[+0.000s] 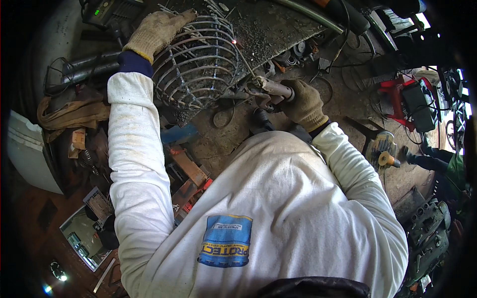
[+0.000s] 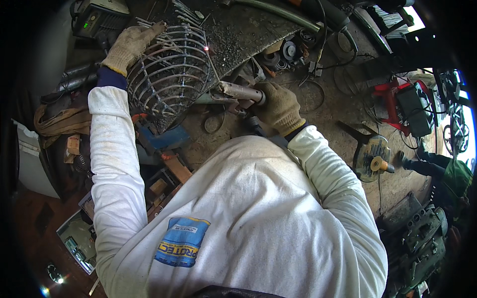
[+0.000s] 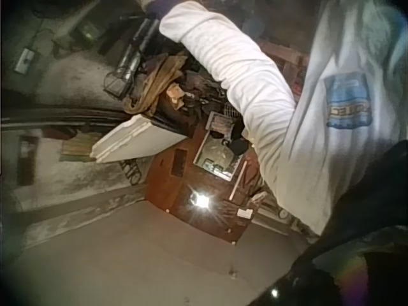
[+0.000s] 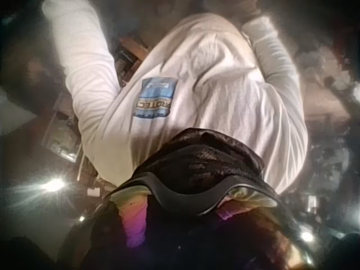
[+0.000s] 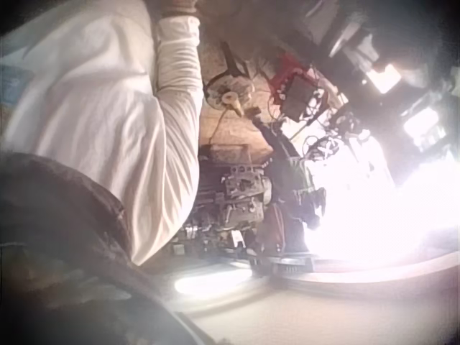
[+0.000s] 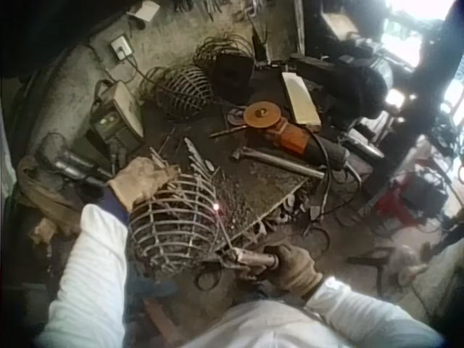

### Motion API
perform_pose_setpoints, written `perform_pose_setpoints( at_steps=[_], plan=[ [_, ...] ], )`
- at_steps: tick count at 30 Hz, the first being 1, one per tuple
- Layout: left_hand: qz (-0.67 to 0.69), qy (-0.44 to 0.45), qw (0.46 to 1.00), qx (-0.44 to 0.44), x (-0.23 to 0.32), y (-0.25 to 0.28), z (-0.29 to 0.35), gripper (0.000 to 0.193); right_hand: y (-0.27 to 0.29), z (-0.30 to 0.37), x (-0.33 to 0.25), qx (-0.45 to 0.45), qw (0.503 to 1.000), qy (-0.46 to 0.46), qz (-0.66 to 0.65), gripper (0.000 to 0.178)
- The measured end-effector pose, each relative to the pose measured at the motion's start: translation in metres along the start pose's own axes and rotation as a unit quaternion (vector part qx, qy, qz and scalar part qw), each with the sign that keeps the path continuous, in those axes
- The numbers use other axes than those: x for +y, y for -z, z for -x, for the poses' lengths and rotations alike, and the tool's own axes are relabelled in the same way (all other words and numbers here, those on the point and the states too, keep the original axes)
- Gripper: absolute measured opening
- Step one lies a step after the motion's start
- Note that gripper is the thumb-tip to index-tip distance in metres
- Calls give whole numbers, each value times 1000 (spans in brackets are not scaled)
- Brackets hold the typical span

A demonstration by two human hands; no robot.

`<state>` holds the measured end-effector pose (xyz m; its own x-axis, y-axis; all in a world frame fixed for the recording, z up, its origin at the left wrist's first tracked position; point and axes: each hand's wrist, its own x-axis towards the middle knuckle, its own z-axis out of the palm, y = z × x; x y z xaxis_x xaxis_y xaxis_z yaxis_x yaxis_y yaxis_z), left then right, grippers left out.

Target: The person welds metal rods together to form a spherical cage-like structure using a welding torch.

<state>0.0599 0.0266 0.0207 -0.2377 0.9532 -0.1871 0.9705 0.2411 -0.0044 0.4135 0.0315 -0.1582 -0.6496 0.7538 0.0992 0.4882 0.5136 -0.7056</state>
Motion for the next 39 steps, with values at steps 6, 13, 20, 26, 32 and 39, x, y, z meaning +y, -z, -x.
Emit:
perform_pose_setpoints(
  at_steps=[6,13,20,26,32,39],
  plan=[
    [36,-17,999,37,6,3,3,84,4,0,-4,-14,1000,-24,-12,48],
    [-79,-91,991,52,-40,-25,-15,67,3,1,-5,-5,999,-24,-30,46],
    [36,-11,999,-5,4,4,2,80,7,4,-6,18,999,-18,-28,42],
    [77,27,997,14,3,2,5,87,5,4,-6,-4,999,-24,-21,42],
    [67,28,997,7,4,5,4,86,6,2,-8,-3,999,-20,-33,41],
    [72,47,996,-19,-5,-5,-8,78,-1,2,2,24,999,-5,-36,44]
  ],
)
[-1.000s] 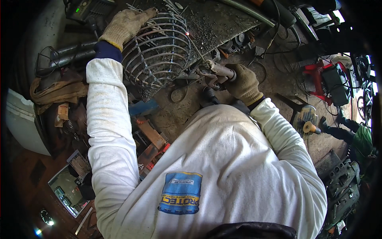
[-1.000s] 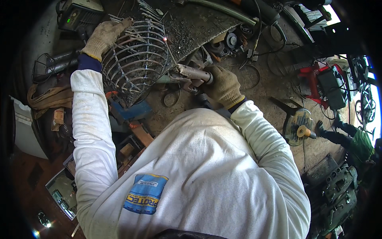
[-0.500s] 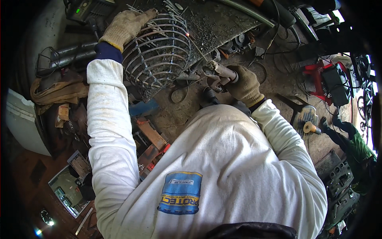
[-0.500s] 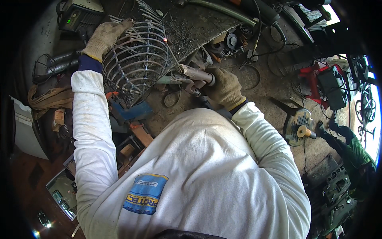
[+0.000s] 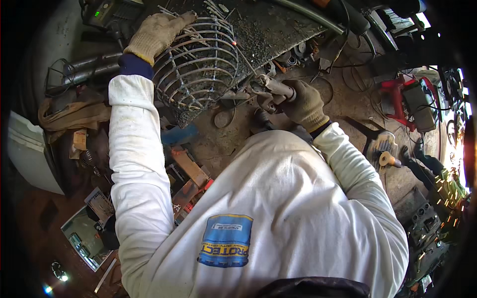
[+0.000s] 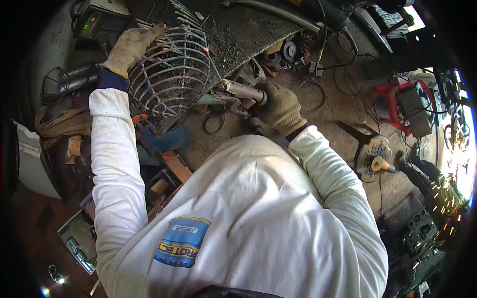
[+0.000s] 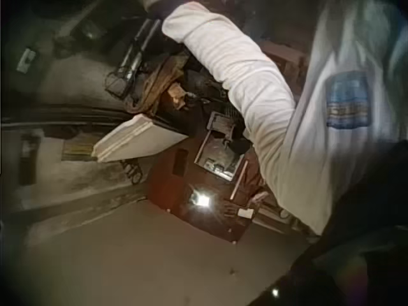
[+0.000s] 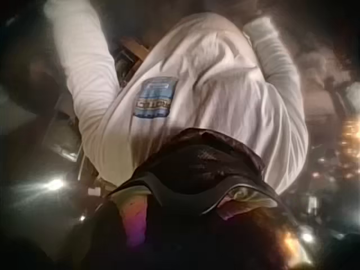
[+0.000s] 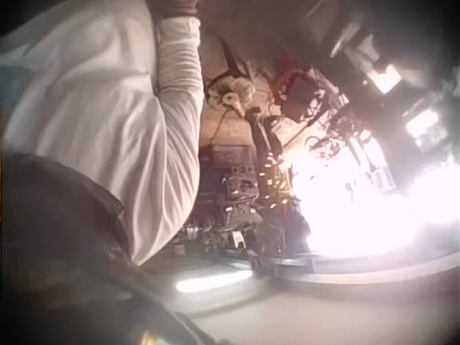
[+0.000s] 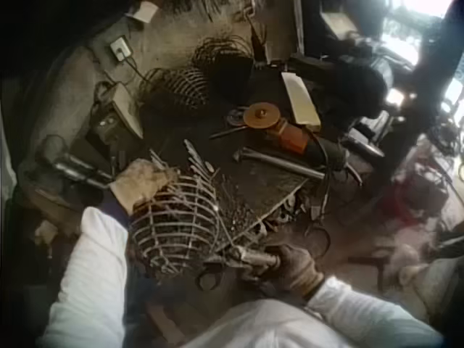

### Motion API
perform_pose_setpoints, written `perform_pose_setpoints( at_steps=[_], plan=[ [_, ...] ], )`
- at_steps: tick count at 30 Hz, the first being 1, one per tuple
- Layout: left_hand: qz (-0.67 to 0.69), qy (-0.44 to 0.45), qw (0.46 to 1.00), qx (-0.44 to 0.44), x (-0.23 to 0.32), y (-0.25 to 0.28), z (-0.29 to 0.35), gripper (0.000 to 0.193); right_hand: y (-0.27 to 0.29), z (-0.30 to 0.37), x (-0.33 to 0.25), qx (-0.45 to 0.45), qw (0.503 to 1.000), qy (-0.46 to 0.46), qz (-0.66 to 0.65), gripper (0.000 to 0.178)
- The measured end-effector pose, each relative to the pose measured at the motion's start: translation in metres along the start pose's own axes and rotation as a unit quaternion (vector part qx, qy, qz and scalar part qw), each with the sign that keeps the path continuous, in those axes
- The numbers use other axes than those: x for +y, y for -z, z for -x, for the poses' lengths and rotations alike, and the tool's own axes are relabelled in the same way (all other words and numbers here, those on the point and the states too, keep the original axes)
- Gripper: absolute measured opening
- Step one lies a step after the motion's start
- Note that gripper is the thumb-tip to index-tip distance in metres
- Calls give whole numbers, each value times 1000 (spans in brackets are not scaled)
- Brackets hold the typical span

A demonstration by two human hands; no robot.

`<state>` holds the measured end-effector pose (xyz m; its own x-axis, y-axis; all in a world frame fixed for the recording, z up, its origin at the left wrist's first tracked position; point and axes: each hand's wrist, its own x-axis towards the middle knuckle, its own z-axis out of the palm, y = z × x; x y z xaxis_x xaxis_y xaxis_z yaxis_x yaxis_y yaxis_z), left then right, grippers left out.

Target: The person welds metal rods together to form a spherical cage-like structure using a welding torch.

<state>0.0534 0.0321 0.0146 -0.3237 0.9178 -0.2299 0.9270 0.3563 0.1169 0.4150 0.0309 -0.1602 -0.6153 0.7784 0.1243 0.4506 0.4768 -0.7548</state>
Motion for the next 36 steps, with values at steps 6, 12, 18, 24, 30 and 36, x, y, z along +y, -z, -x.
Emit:
perform_pose_setpoints(
  at_steps=[6,12,18,24,30,36],
  plan=[
    [-30,-86,994,59,-16,-7,1,76,1,-1,-3,-8,1000,-2,6,46],
    [-78,-97,992,14,0,5,6,77,6,-1,-8,-20,999,-17,24,43],
    [-88,-115,989,16,-18,0,4,57,5,7,-3,4,1000,-2,-2,42],
    [-237,-304,922,34,-54,-4,16,53,16,21,-5,38,992,-88,-77,38],
    [-267,-285,921,0,-48,-1,28,50,29,28,-11,-23,993,-78,-86,40],
    [-270,-321,903,97,-53,-10,34,52,34,21,-28,-100,990,-56,-87,41]
  ],
)
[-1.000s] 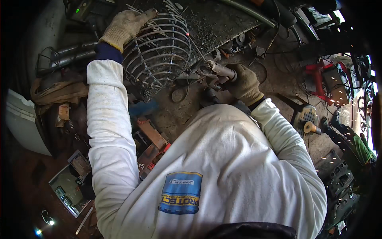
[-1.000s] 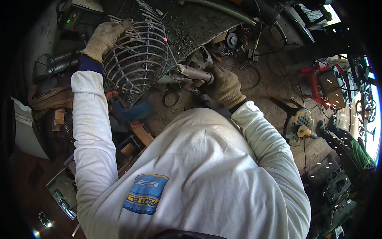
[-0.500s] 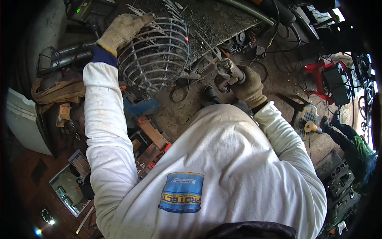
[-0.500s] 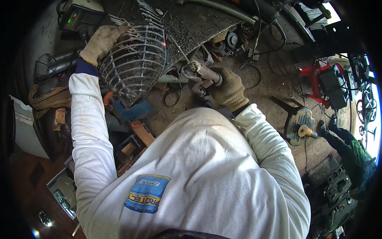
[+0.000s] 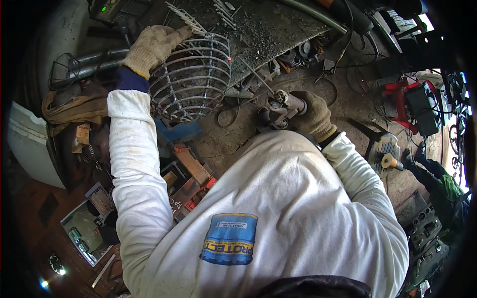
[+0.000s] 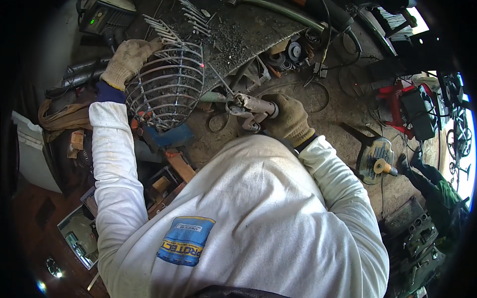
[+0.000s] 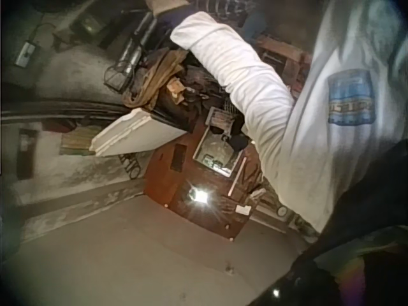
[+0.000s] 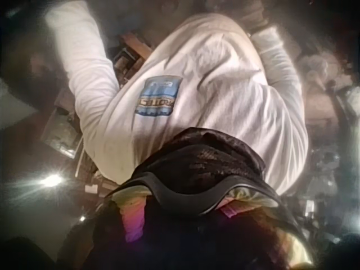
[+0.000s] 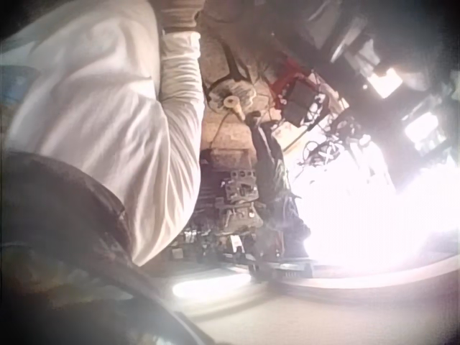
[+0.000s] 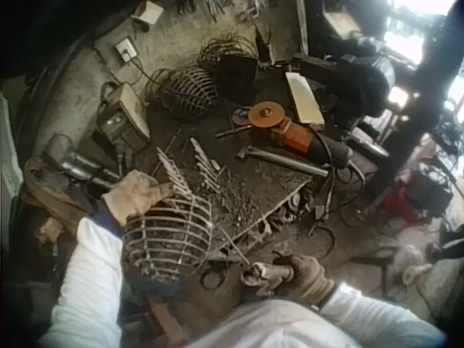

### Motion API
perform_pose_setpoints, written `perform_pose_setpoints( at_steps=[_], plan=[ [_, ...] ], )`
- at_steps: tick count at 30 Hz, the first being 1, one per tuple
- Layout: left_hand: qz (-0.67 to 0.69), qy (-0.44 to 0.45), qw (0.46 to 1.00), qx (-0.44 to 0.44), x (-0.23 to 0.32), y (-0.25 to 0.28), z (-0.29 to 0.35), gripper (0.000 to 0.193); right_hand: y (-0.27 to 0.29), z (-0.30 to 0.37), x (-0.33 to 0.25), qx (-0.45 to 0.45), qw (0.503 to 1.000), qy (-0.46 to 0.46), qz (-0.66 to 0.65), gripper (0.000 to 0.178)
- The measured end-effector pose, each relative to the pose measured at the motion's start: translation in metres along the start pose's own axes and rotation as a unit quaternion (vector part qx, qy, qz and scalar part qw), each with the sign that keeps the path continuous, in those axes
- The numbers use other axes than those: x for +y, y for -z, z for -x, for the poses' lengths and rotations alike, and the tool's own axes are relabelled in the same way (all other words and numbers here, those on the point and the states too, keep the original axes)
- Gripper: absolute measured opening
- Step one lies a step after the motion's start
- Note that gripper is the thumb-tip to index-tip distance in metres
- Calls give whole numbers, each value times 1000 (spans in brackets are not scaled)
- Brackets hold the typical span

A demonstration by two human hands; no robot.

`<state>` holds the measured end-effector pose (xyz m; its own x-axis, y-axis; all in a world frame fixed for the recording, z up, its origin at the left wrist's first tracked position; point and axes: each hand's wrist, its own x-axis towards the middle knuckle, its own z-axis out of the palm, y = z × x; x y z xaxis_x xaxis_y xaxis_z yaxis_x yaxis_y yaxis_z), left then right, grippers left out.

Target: The person welds metal rods together to form a spherical cage-like structure using a welding torch.

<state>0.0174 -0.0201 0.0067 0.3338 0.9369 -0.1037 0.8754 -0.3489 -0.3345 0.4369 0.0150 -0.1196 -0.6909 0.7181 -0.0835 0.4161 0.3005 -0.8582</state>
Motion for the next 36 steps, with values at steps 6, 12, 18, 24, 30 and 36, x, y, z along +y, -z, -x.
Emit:
perform_pose_setpoints(
  at_steps=[6,12,18,24,30,36],
  plan=[
    [28,27,999,-18,6,8,-5,49,-11,-6,4,-17,1000,6,25,47],
    [73,91,990,-77,7,3,-12,43,-21,-14,19,7,996,76,51,43],
    [-17,12,1000,-8,-6,-9,2,39,-25,-18,19,11,992,115,49,41],
    [-22,-8,1000,-20,-6,-6,-6,43,-33,-20,36,123,902,345,230,30],
    [-27,60,979,-194,-1,-1,-18,49,-26,-12,27,63,959,211,178,35],
    [27,-74,995,67,-18,-21,-5,48,-22,-7,7,87,991,95,-30,41]
  ],
)
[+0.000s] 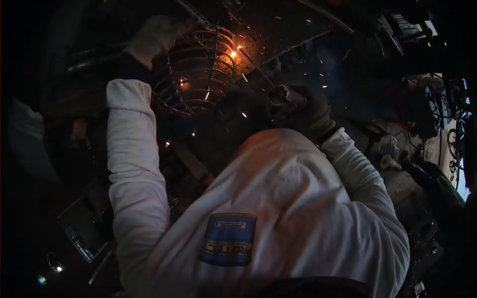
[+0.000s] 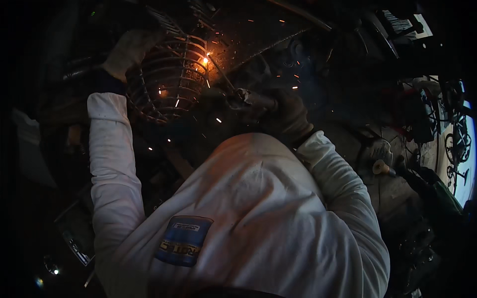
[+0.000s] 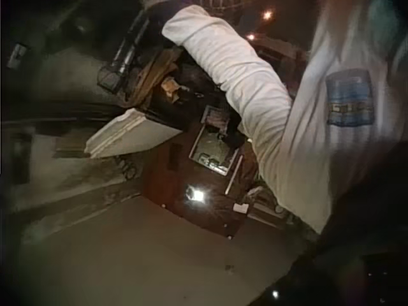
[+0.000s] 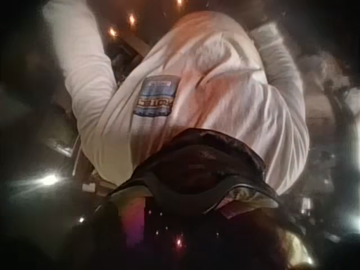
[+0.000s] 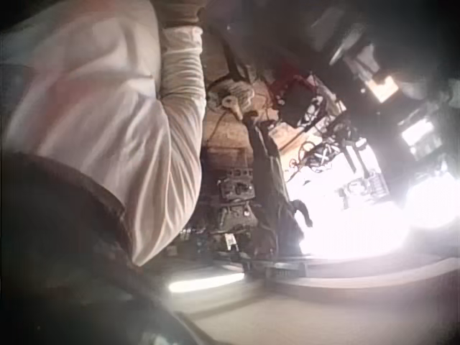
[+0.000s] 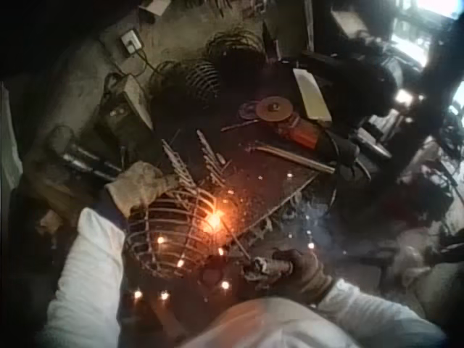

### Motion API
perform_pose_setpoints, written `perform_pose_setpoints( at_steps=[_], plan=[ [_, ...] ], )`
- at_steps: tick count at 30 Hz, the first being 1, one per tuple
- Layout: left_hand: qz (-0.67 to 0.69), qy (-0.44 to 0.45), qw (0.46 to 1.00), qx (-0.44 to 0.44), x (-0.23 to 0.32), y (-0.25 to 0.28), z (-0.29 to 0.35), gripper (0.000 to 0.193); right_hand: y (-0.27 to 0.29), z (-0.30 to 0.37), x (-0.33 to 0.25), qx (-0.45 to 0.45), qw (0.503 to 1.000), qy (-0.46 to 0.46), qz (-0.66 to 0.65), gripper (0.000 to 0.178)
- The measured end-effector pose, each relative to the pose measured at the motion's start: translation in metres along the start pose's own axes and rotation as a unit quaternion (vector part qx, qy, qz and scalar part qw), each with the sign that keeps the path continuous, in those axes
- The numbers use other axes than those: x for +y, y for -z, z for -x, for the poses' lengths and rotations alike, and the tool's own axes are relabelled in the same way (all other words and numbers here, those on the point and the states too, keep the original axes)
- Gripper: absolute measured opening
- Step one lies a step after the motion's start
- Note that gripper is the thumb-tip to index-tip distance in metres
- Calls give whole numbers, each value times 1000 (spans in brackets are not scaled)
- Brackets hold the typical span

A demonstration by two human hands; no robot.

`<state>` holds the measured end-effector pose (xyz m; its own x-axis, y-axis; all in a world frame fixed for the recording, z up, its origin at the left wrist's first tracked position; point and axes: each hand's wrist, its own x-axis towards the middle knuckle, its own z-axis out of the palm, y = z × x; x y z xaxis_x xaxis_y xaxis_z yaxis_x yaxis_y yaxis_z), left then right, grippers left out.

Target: The person welds metal rods together to form a spherical cage-like structure using a welding torch.

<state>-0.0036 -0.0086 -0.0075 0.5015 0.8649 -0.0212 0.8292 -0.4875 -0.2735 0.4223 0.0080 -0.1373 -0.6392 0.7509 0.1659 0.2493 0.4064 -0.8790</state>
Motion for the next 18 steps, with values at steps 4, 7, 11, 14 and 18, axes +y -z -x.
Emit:
perform_pose_setpoints(
  at_steps=[4,7,11,14,18],
  plan=[
    [11,63,996,-60,7,8,1,47,1,-1,0,-23,998,5,57,43],
    [17,67,997,-39,14,13,-6,47,-1,0,7,-30,998,8,46,44],
    [11,69,997,-13,14,9,-6,46,-1,0,10,-59,997,-8,52,44],
    [33,111,990,-80,15,12,-8,46,-1,-2,8,-86,994,-36,54,42],
    [-21,77,995,-51,13,6,-3,44,-8,-3,19,-81,994,-9,80,40]
  ],
)
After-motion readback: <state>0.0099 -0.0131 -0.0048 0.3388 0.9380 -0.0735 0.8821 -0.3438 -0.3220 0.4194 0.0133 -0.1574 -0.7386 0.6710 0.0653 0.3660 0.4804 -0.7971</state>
